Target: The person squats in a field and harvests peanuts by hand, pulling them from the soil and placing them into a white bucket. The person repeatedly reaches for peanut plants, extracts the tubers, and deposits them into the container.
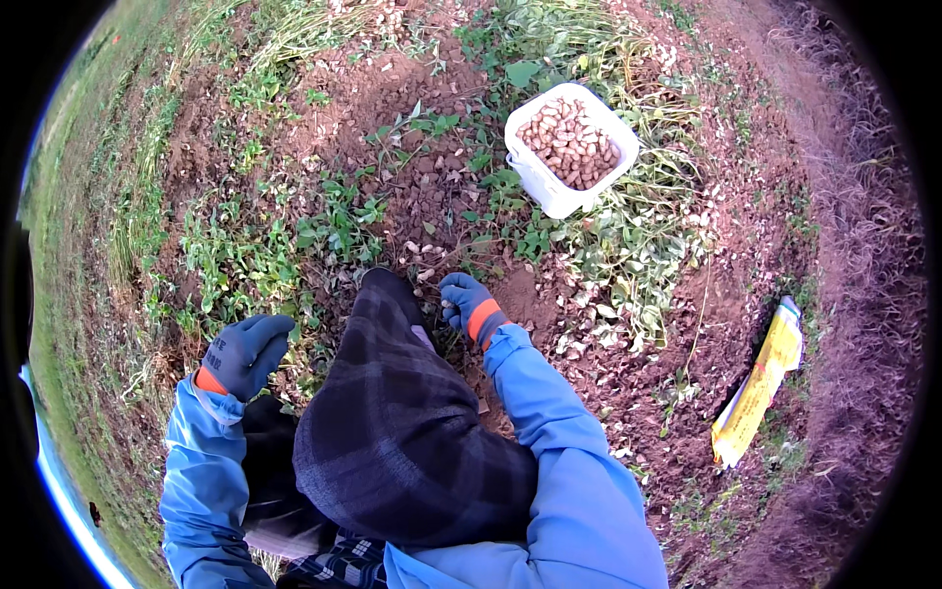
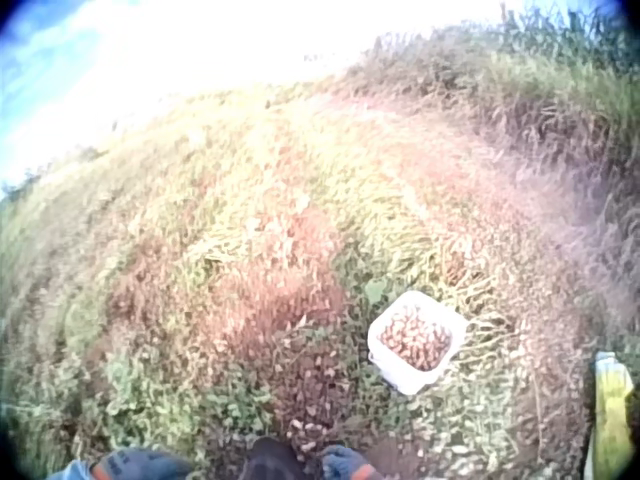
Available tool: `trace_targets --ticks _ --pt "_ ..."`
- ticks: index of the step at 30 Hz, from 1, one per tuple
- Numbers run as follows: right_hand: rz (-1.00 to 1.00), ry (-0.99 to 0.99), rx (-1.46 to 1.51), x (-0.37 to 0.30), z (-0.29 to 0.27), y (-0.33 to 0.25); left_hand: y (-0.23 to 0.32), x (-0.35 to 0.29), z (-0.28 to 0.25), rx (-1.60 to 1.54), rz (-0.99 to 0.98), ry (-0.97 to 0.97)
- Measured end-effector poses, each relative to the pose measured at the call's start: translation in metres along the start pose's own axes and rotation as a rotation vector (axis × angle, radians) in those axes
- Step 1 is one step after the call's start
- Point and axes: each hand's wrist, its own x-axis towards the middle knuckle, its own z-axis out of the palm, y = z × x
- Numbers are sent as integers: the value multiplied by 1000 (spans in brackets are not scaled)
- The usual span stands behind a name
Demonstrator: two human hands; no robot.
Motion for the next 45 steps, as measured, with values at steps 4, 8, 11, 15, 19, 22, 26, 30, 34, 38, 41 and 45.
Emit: trace_targets --ticks 4,8,11,15,19,22,26,30,34,38,41,45 --pt "14 164 -2 21 15 7 3 -1 0 15 11 14" --pt "94 344 36 45 25 8 1 -4 -1 21 -17 -1" --pt "156 399 -49 65 31 10 0 -5 -1 31 -22 -11" --pt "147 530 -104 79 46 18 -2 -6 0 30 -25 -11" --pt "108 355 -127 81 24 20 -2 -3 -3 34 -25 -41" --pt "106 234 -230 76 22 17 -3 -4 -2 35 -21 -36" --pt "107 63 -268 56 21 4 -4 -3 -2 39 -20 -18" --pt "41 22 -285 6 32 -34 -5 -5 -1 49 -31 -32" --pt "-350 176 -236 -13 22 -83 -4 -4 0 34 -3 -19" --pt "-827 535 -445 -19 4 -182 -1 -2 -1 25 2 -9" --pt "-853 872 -1176 -18 -25 -240 -2 -2 -1 27 4 -9" --pt "-1026 1185 -1489 -31 7 -237 -4 -5 -1 34 -18 -4"
